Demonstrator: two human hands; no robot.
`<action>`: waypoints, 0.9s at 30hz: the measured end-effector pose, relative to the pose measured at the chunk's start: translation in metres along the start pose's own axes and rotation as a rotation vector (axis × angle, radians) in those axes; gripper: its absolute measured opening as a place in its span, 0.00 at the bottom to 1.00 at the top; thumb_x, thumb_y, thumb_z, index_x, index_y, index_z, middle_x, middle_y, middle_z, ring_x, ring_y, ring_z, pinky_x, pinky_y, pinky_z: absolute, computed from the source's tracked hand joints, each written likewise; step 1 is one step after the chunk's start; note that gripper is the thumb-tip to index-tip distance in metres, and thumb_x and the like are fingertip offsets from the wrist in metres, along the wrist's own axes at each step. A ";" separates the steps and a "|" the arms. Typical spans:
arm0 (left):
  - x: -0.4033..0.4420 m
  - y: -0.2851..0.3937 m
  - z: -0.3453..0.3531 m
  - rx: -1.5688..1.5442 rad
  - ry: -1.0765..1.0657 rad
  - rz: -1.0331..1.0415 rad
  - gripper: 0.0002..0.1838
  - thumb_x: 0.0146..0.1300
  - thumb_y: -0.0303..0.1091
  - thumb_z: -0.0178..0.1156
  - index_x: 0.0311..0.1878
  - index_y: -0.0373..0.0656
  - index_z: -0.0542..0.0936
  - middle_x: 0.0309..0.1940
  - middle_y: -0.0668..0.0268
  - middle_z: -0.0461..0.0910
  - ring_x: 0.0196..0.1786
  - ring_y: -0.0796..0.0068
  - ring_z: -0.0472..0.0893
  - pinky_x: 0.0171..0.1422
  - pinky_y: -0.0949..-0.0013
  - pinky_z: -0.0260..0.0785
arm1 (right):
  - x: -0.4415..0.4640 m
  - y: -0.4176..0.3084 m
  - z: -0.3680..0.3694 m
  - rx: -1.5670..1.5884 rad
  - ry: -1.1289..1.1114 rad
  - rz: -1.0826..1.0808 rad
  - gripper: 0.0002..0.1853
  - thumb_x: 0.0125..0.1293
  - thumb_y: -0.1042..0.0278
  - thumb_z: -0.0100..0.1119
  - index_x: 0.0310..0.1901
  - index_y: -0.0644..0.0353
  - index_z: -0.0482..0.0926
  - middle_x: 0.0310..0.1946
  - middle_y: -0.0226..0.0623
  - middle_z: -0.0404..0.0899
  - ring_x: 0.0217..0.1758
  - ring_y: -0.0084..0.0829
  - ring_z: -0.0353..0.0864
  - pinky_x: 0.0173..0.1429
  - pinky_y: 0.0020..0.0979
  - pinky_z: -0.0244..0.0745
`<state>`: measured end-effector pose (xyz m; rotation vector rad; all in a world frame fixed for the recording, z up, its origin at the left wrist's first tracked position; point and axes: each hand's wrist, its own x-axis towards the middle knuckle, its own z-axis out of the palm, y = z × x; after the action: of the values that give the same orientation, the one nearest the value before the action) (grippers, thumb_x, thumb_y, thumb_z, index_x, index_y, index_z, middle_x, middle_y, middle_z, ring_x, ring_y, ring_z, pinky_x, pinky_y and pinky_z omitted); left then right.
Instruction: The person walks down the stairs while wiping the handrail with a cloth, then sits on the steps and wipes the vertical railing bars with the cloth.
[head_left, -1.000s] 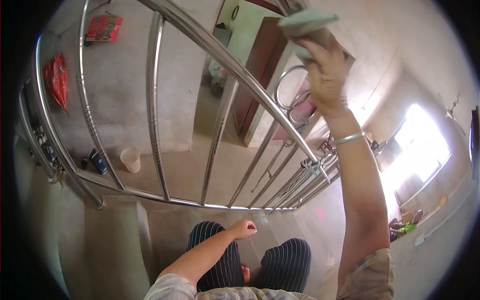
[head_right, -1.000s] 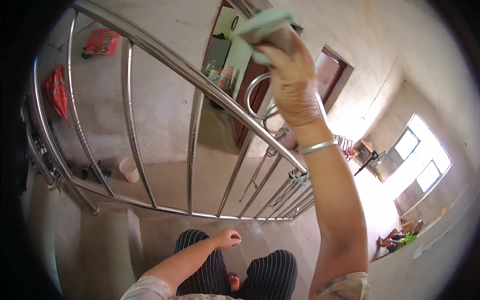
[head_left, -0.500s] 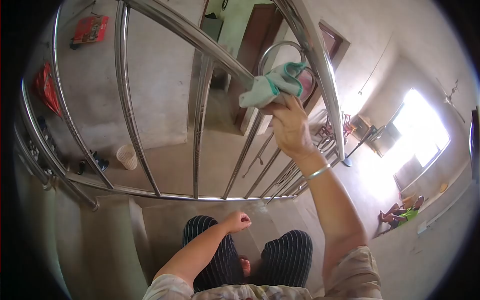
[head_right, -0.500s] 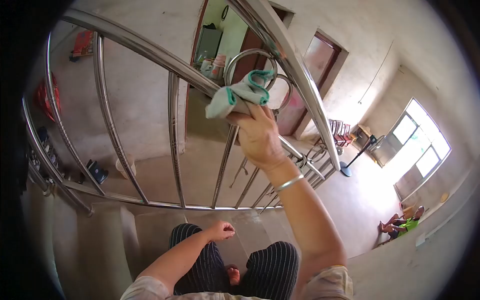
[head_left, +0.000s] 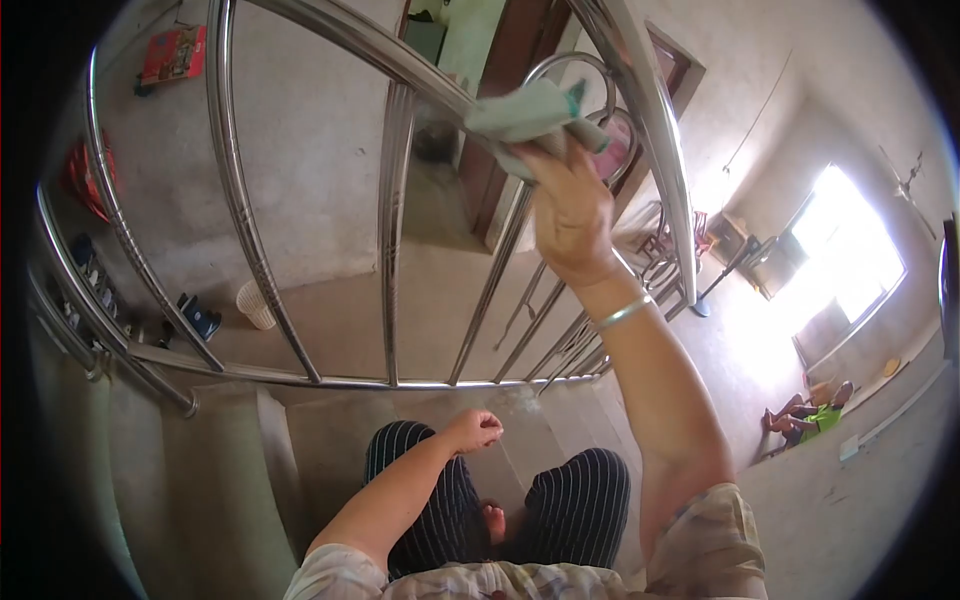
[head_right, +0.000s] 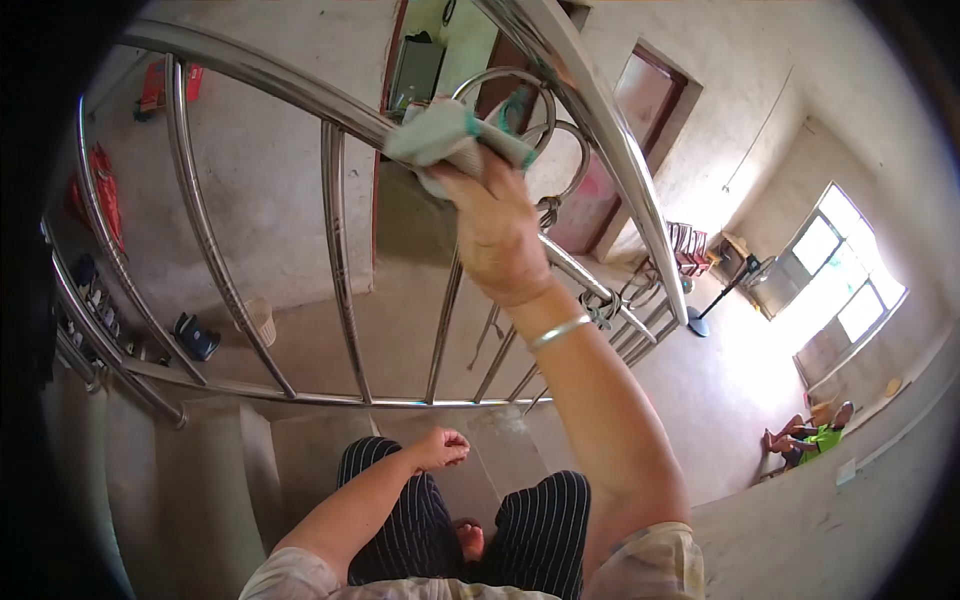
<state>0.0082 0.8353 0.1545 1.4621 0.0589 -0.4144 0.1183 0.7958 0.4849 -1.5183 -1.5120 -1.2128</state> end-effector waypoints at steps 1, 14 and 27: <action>-0.001 0.001 0.000 -0.002 -0.002 -0.002 0.07 0.55 0.30 0.58 0.33 0.36 0.77 0.25 0.67 0.77 0.26 0.81 0.74 0.32 0.76 0.68 | -0.006 0.002 -0.010 0.002 -0.056 0.060 0.20 0.47 0.85 0.44 0.43 0.61 0.77 0.44 0.53 0.71 0.50 0.51 0.70 0.55 0.38 0.66; 0.006 -0.004 -0.004 0.043 -0.059 -0.018 0.08 0.58 0.31 0.57 0.38 0.37 0.75 0.28 0.67 0.77 0.30 0.81 0.75 0.35 0.77 0.70 | 0.016 0.045 -0.030 -0.440 0.082 -0.001 0.18 0.44 0.82 0.41 0.38 0.60 0.75 0.30 0.46 0.67 0.34 0.46 0.67 0.43 0.43 0.64; 0.007 -0.005 -0.001 0.052 -0.033 0.021 0.08 0.55 0.30 0.58 0.34 0.35 0.77 0.26 0.66 0.78 0.27 0.80 0.75 0.34 0.76 0.69 | -0.005 0.051 -0.047 -0.013 0.020 0.508 0.13 0.46 0.76 0.43 0.35 0.66 0.72 0.32 0.50 0.74 0.36 0.46 0.74 0.43 0.36 0.70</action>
<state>0.0131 0.8340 0.1477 1.5053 0.0061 -0.4254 0.1614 0.7452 0.5039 -1.7521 -1.0127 -0.9317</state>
